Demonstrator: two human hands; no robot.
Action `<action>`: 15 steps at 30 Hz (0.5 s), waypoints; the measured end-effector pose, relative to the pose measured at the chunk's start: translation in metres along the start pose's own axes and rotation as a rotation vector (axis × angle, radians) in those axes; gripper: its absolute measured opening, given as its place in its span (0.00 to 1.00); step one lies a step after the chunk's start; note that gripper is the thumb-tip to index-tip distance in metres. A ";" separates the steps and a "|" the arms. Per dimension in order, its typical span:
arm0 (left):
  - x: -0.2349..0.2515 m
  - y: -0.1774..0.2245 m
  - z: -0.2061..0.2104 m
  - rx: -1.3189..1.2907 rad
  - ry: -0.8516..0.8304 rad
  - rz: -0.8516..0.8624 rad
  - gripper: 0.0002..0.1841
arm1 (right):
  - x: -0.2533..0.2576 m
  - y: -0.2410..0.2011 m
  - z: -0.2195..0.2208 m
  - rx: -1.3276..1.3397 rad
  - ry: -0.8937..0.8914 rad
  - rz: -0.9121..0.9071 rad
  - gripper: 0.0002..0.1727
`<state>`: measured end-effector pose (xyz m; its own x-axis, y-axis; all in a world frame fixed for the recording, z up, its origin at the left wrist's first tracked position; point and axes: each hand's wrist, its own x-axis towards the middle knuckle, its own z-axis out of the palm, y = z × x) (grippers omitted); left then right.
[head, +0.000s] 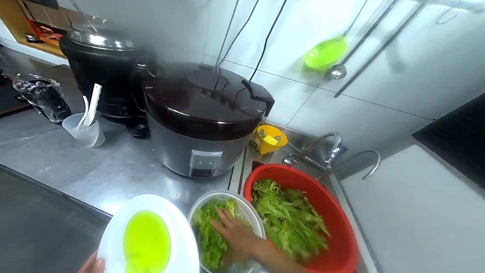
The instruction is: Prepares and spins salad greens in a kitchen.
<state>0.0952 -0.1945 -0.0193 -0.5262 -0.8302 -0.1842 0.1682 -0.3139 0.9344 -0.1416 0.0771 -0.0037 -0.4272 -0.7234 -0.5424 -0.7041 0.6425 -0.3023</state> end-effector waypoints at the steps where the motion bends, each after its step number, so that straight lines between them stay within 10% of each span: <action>1: 0.000 0.000 0.003 0.001 -0.005 0.000 0.19 | 0.004 -0.003 0.001 -0.017 -0.012 0.009 0.67; 5: -0.004 0.003 0.016 0.068 -0.035 -0.033 0.20 | -0.006 -0.006 -0.029 0.056 -0.010 -0.044 0.61; 10: -0.005 0.006 0.021 0.076 -0.015 -0.044 0.19 | -0.060 -0.013 -0.064 0.131 0.188 -0.060 0.17; 15: 0.001 0.004 0.030 0.087 -0.044 -0.056 0.20 | -0.054 -0.011 -0.013 0.232 -0.105 -0.210 0.17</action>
<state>0.0702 -0.1824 -0.0065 -0.5693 -0.7908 -0.2249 0.0657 -0.3164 0.9463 -0.1180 0.1058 0.0388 -0.2168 -0.8241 -0.5233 -0.6179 0.5308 -0.5801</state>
